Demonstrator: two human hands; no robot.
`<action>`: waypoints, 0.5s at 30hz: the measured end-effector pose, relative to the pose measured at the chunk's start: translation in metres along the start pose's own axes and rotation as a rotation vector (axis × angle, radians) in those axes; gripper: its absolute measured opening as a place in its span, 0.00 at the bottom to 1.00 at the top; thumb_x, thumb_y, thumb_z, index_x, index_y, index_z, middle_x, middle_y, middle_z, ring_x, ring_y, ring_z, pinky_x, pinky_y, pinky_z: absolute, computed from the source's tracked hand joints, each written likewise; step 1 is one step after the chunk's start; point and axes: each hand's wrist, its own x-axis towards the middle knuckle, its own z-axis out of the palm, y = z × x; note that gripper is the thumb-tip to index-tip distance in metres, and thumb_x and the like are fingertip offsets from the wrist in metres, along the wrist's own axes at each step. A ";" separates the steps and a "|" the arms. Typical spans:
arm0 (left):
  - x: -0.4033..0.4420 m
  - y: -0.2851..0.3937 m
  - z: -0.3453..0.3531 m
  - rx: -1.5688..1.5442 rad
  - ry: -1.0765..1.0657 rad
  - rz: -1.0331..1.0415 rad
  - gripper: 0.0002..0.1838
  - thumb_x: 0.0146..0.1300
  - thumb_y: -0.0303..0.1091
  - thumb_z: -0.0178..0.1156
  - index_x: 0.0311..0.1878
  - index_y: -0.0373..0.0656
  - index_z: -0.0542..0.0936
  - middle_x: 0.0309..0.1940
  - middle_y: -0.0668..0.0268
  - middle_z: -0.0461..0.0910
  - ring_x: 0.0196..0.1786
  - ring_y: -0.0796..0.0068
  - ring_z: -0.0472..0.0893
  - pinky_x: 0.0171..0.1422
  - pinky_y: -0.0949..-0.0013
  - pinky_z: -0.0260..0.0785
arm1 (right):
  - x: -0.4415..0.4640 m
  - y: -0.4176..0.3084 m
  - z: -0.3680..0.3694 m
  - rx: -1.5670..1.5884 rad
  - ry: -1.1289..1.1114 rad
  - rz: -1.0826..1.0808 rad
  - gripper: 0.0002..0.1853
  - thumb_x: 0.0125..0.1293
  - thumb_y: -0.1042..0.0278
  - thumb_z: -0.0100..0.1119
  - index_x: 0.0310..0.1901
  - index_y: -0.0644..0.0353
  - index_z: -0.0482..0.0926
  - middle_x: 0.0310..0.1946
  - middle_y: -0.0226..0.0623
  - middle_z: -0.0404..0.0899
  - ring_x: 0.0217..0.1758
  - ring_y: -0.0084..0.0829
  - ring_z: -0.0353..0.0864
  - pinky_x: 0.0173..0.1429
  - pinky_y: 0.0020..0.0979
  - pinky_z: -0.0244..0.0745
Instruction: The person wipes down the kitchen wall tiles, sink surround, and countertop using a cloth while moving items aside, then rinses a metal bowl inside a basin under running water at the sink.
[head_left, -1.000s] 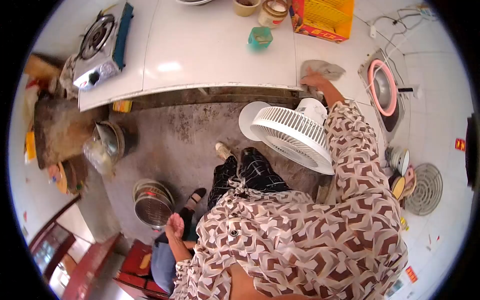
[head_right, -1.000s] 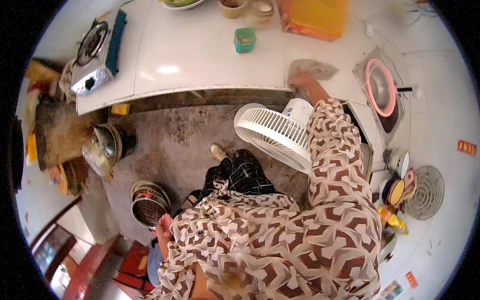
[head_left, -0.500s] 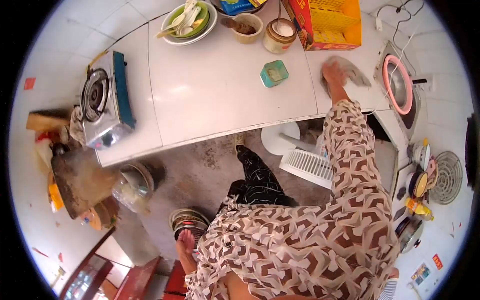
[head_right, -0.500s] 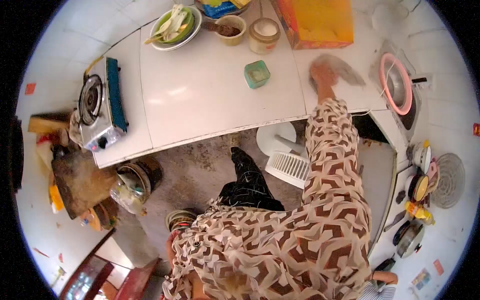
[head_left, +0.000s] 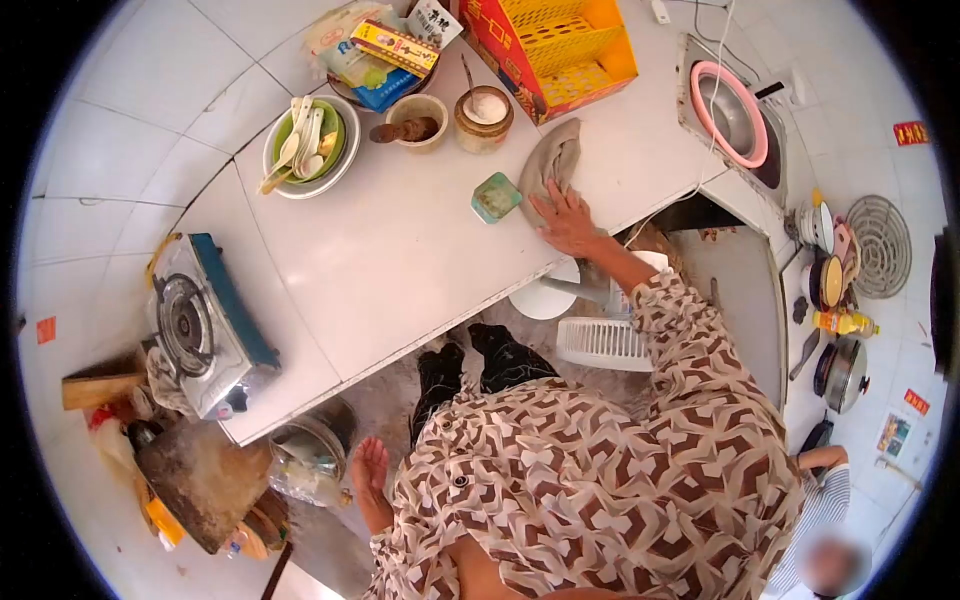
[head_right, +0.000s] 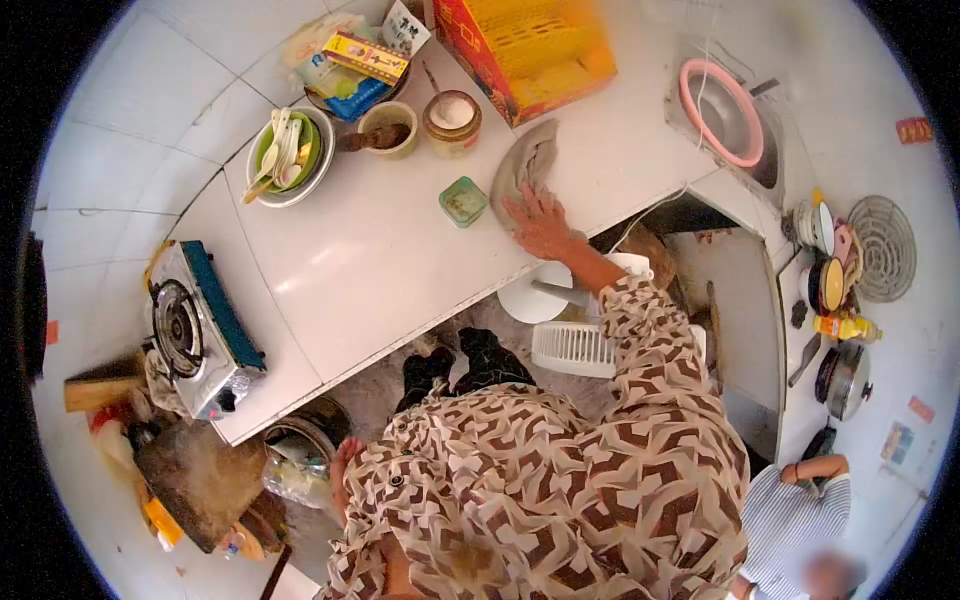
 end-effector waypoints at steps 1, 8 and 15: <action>0.003 0.002 -0.003 0.000 -0.023 -0.001 0.17 0.70 0.42 0.49 0.53 0.41 0.73 0.52 0.63 0.77 0.53 0.67 0.77 0.56 0.63 0.71 | -0.002 0.005 -0.003 -0.005 -0.071 0.018 0.37 0.63 0.46 0.50 0.72 0.37 0.49 0.74 0.46 0.35 0.73 0.59 0.44 0.70 0.58 0.44; 0.001 0.023 -0.062 0.050 0.000 0.033 0.20 0.68 0.39 0.51 0.57 0.35 0.70 0.59 0.54 0.70 0.61 0.59 0.71 0.69 0.56 0.61 | 0.026 0.077 -0.015 0.178 -0.111 0.605 0.39 0.64 0.35 0.41 0.73 0.37 0.43 0.75 0.44 0.34 0.75 0.56 0.40 0.71 0.59 0.39; -0.037 0.032 -0.053 0.180 0.041 -0.070 0.17 0.68 0.39 0.51 0.52 0.37 0.72 0.53 0.57 0.74 0.56 0.61 0.73 0.64 0.58 0.65 | 0.073 0.118 -0.050 0.351 0.084 0.914 0.38 0.66 0.34 0.36 0.73 0.41 0.44 0.74 0.49 0.36 0.75 0.55 0.40 0.70 0.60 0.40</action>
